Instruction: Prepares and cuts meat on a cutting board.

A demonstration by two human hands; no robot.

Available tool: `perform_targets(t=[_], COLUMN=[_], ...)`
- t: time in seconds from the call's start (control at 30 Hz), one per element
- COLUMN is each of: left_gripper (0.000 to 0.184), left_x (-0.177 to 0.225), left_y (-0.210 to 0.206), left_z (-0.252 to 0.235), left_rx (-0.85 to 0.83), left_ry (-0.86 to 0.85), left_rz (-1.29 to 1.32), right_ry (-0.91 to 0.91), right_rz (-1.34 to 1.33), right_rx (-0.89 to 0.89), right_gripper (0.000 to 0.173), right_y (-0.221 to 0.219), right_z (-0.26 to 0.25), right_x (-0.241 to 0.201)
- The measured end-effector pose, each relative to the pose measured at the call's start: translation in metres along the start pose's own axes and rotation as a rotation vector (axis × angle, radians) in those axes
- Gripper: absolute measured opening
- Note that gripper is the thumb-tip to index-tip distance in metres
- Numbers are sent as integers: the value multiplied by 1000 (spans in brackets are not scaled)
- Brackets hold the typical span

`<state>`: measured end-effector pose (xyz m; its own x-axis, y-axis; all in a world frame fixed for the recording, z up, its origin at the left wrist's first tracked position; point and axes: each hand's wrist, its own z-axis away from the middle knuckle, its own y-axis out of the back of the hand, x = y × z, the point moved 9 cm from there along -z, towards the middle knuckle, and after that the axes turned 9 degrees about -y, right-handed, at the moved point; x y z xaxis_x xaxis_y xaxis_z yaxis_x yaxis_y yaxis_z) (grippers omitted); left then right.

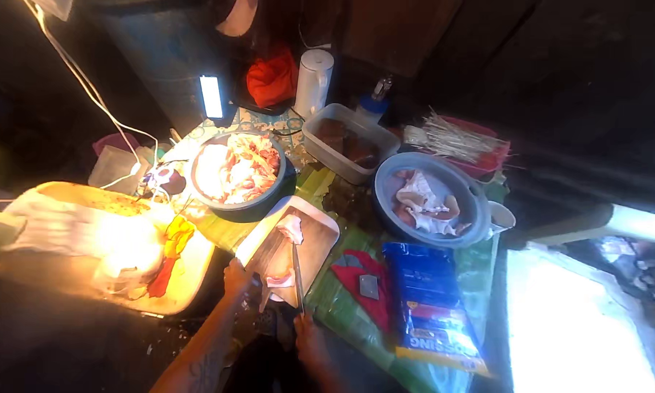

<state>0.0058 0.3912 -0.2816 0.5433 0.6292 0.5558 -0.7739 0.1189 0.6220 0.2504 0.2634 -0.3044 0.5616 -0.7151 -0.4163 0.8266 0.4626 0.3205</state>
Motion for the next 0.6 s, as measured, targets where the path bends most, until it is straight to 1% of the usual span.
perform_targets(t=[0.03, 0.07, 0.13, 0.2, 0.27, 0.37, 0.43, 0.53, 0.6], left_gripper=[63, 59, 57, 55, 49, 43, 36, 34, 36], left_x=[-5, -6, 1, 10, 13, 20, 29, 41, 55], left_y=[1, 2, 5, -3, -16, -33, -42, -54, -54], left_z=[-6, -8, -3, 5, 12, 17, 17, 27, 41], left_rx=[0, -4, -18, -65, -91, -119, -207, -380, -434], left_ry=[22, 30, 1, -116, -256, -381, -394, -353, -290], left_rz=[103, 130, -24, -211, -344, -509, -580, -652, -511], right_ry=[1, 1, 3, 5, -12, -84, -109, -94, -69], right_rz=[-31, -54, -80, -54, 39, 240, 316, 290, 243], right_rx=[-24, -52, -95, -80, -17, 49, 49, 27, 26], right_gripper=[58, 58, 57, 55, 48, 46, 48, 48, 47], right_y=[-7, -13, -24, -25, -16, 7, 14, 16, 19], right_z=[-1, -1, -1, -3, -1, 5, 4, -2, -1], right_x=[-5, -13, -26, -29, -21, -4, 7, 14, 8])
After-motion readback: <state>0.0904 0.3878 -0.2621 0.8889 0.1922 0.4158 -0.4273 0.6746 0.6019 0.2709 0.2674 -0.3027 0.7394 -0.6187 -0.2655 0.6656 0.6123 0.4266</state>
